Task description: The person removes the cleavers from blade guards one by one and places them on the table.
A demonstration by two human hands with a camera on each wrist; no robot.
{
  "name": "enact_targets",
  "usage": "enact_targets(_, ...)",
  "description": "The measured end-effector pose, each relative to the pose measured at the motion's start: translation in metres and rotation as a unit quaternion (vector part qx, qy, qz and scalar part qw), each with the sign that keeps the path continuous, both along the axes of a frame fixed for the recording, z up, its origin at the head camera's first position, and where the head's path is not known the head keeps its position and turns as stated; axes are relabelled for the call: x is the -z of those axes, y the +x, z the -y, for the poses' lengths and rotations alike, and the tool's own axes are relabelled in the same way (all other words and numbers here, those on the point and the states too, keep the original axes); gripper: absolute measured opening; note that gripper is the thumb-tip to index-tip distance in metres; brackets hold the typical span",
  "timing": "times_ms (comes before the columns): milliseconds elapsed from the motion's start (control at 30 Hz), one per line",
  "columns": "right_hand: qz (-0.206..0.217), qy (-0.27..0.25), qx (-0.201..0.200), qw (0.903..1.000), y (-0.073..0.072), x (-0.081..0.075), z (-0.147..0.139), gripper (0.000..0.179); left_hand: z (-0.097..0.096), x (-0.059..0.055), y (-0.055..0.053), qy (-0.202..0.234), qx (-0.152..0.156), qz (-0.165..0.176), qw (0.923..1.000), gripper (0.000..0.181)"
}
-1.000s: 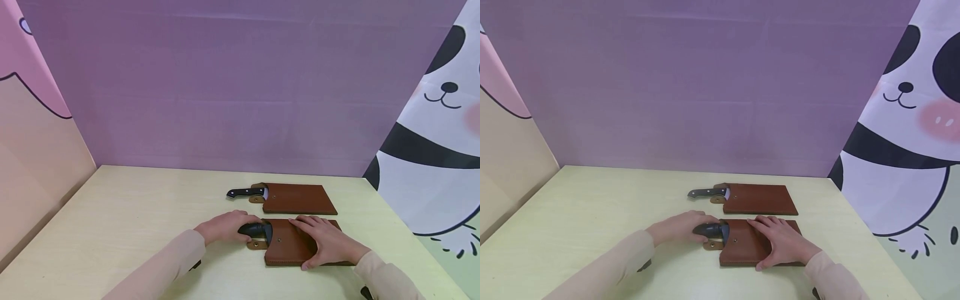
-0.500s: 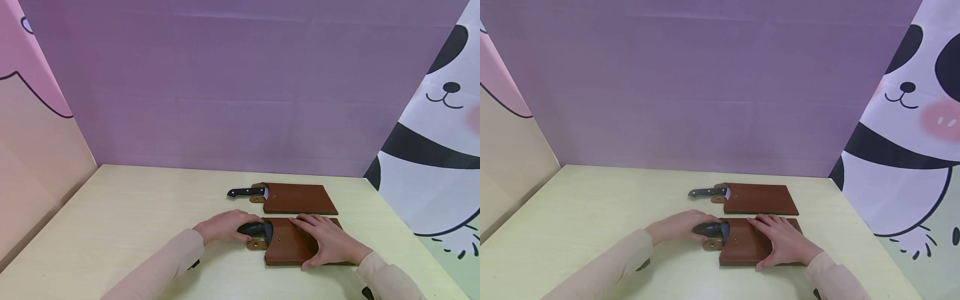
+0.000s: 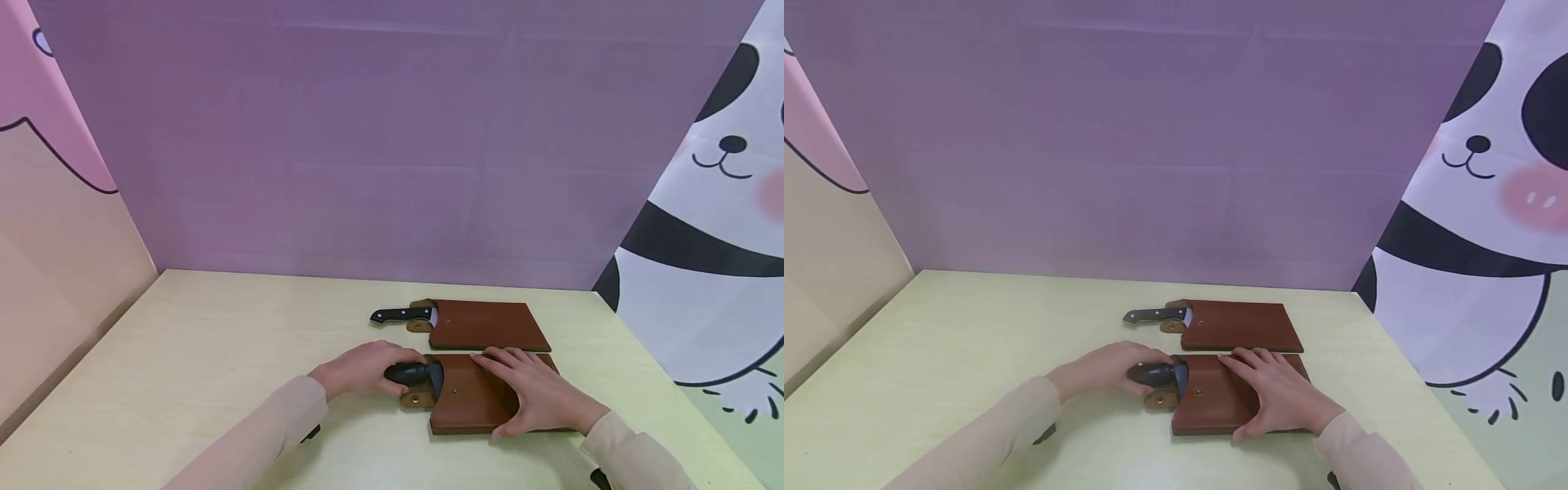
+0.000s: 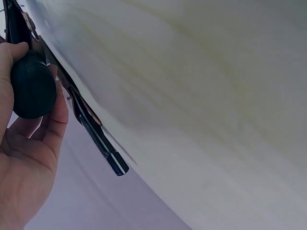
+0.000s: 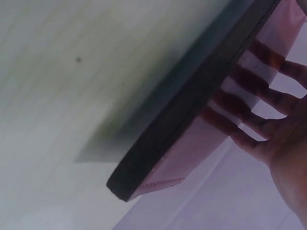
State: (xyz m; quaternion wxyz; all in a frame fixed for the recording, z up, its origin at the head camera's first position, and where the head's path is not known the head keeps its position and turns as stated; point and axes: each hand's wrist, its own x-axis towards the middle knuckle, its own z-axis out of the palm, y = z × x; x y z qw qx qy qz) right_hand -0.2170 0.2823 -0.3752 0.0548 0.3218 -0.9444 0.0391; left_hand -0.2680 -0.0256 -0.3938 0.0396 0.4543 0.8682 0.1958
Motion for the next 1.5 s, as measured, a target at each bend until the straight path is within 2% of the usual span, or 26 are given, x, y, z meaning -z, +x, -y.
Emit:
enact_targets(533,-0.011,0.0,-0.003,0.9999,0.001,0.0,0.001,0.111,0.005,-0.004,0.002,0.028,0.004,0.028,0.9992,0.048)
enact_targets(800,0.007,0.003,0.0,1.0,-0.001,0.001,0.002,0.109,0.007,-0.005,0.002,0.023,0.006,0.029,0.9993,0.048)
enact_targets(1500,0.008,-0.008,-0.002,0.9999,0.001,0.001,0.0,0.109,0.014,-0.009,0.002,0.008,-0.003,0.036,0.9993,0.047)
